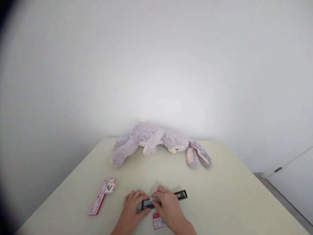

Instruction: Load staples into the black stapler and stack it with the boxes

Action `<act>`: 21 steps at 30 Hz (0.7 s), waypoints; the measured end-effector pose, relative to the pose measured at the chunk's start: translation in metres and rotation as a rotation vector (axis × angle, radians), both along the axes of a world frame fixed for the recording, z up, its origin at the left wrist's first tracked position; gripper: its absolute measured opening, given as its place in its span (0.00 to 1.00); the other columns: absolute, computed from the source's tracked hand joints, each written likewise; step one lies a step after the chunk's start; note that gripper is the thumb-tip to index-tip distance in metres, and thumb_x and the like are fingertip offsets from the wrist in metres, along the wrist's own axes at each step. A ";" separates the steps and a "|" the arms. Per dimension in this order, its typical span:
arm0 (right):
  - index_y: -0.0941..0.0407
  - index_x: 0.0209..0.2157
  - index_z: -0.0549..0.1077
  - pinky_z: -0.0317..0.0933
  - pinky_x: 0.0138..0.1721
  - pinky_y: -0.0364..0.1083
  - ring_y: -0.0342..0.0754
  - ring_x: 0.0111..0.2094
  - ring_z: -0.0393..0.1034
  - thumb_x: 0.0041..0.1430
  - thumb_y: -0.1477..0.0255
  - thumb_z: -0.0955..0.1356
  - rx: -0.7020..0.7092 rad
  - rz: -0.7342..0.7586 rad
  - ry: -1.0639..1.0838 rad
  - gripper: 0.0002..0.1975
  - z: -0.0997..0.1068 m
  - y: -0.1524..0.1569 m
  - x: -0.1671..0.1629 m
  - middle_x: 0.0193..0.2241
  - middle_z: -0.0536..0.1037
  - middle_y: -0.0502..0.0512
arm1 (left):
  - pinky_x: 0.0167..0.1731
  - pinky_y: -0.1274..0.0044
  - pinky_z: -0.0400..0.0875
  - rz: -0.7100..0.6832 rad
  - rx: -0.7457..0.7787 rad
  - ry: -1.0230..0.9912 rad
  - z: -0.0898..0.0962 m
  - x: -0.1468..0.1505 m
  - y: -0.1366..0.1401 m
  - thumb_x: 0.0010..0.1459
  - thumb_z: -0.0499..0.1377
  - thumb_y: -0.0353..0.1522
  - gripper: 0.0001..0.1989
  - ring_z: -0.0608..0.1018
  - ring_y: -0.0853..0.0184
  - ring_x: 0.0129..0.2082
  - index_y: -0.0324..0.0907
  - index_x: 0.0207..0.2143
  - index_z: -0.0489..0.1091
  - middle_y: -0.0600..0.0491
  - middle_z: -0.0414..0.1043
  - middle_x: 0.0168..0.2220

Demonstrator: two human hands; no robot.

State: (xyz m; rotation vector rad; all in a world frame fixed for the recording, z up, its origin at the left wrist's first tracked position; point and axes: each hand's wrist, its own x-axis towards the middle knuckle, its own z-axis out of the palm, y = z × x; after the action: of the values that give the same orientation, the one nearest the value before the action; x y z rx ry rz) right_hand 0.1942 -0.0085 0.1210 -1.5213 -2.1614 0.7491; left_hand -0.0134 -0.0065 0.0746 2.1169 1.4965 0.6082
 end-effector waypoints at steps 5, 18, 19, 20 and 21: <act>0.48 0.40 0.80 0.58 0.41 0.40 0.44 0.39 0.72 0.65 0.72 0.67 -0.021 0.064 -0.010 0.08 -0.001 0.004 -0.008 0.37 0.74 0.47 | 0.51 0.66 0.57 0.024 -0.017 -0.017 -0.001 0.004 -0.008 0.55 0.68 0.43 0.15 0.72 0.58 0.49 0.56 0.46 0.77 0.56 0.76 0.46; 0.51 0.39 0.77 0.57 0.37 0.43 0.46 0.34 0.71 0.59 0.72 0.69 -0.026 -0.172 -0.059 0.06 -0.010 -0.013 0.001 0.34 0.76 0.48 | 0.50 0.66 0.58 0.029 -0.011 -0.025 0.002 0.004 -0.008 0.55 0.68 0.45 0.15 0.72 0.58 0.49 0.57 0.46 0.77 0.55 0.76 0.46; 0.51 0.37 0.77 0.57 0.37 0.44 0.47 0.34 0.71 0.60 0.71 0.68 -0.033 -0.187 -0.060 0.05 -0.012 -0.016 0.000 0.33 0.77 0.49 | 0.50 0.66 0.58 0.030 -0.012 -0.025 0.002 0.004 -0.008 0.55 0.69 0.44 0.16 0.72 0.58 0.49 0.58 0.46 0.77 0.56 0.76 0.46; 0.51 0.38 0.78 0.58 0.37 0.44 0.47 0.34 0.71 0.60 0.71 0.67 -0.043 -0.175 -0.044 0.07 -0.015 -0.019 -0.001 0.33 0.77 0.50 | 0.51 0.66 0.58 0.031 -0.012 -0.025 0.002 0.004 -0.008 0.54 0.69 0.44 0.16 0.72 0.58 0.49 0.58 0.46 0.77 0.56 0.76 0.46; 0.51 0.41 0.78 0.59 0.37 0.44 0.47 0.33 0.72 0.60 0.71 0.67 -0.058 -0.141 -0.007 0.10 -0.019 -0.022 -0.001 0.33 0.78 0.50 | 0.51 0.66 0.58 0.033 -0.013 -0.025 0.001 0.004 -0.008 0.54 0.69 0.44 0.16 0.72 0.58 0.49 0.58 0.46 0.77 0.56 0.76 0.46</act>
State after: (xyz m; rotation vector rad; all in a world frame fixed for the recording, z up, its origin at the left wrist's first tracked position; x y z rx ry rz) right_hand 0.1933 -0.0310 0.1020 -1.6877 -2.0279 0.7652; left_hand -0.0096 -0.0146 0.0760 2.0717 1.5202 0.6324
